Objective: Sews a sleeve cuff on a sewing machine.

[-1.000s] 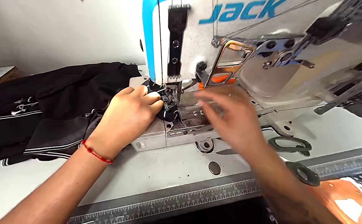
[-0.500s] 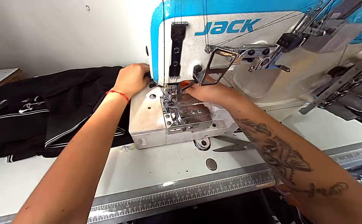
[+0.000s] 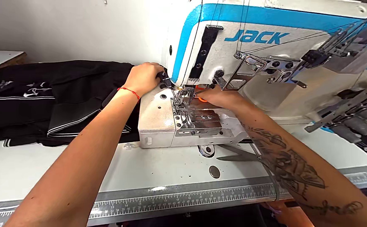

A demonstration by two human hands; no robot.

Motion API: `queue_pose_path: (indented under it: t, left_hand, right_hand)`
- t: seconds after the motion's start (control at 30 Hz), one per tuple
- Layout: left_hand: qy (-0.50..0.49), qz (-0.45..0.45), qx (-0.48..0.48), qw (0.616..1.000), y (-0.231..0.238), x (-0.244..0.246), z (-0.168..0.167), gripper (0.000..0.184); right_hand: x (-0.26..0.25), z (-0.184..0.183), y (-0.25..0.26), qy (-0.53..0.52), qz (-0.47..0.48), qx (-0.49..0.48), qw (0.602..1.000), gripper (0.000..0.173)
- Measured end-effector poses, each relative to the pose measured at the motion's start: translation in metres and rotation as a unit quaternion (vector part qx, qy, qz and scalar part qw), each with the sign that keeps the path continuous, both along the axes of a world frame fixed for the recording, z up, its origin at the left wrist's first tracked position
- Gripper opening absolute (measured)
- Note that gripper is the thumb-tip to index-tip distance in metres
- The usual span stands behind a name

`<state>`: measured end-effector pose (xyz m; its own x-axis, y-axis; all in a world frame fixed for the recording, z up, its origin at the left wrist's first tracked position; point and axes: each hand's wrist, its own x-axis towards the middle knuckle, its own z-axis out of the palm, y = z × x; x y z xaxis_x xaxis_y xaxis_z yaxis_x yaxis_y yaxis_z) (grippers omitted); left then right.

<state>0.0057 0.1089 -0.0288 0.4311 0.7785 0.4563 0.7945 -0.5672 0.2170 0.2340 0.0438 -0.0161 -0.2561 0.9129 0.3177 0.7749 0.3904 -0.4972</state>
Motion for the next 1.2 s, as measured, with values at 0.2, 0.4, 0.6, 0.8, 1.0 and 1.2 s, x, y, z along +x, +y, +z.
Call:
queue_pose_path:
  t: [0.2,0.4,0.6,0.8,1.0,1.2]
  left_hand:
    - [0.003,-0.003,0.000,1.000,0.001,-0.001,0.000,0.019]
    - [0.019,0.017,-0.017,1.000,-0.002,0.003,0.003,0.020]
    - [-0.005,0.065,0.161,0.985,-0.068,-0.024,-0.017,0.017]
    - [-0.111,0.032,0.353,0.929,-0.198,-0.018,-0.097,0.020]
    - [-0.381,0.051,-0.125,0.915,-0.269,-0.013,-0.116,0.072]
    - [-0.717,0.003,-0.157,0.679,-0.266,-0.017,-0.096,0.041]
  right_hand:
    - [0.001,-0.002,0.000,-0.047,-0.024,0.027,0.998,0.036]
    - [-0.010,-0.001,0.009,-0.002,0.028,-0.091,0.995,0.022]
    - [0.025,-0.024,-0.044,-0.001,0.008,0.152,0.988,0.031]
    - [-0.060,-0.086,-0.175,0.404,0.207,-0.119,0.883,0.052]
    - [-0.081,-0.110,-0.178,0.247,0.100,0.192,0.945,0.007]
    - [-0.064,-0.136,-0.185,0.203,0.035,0.201,0.958,0.007]
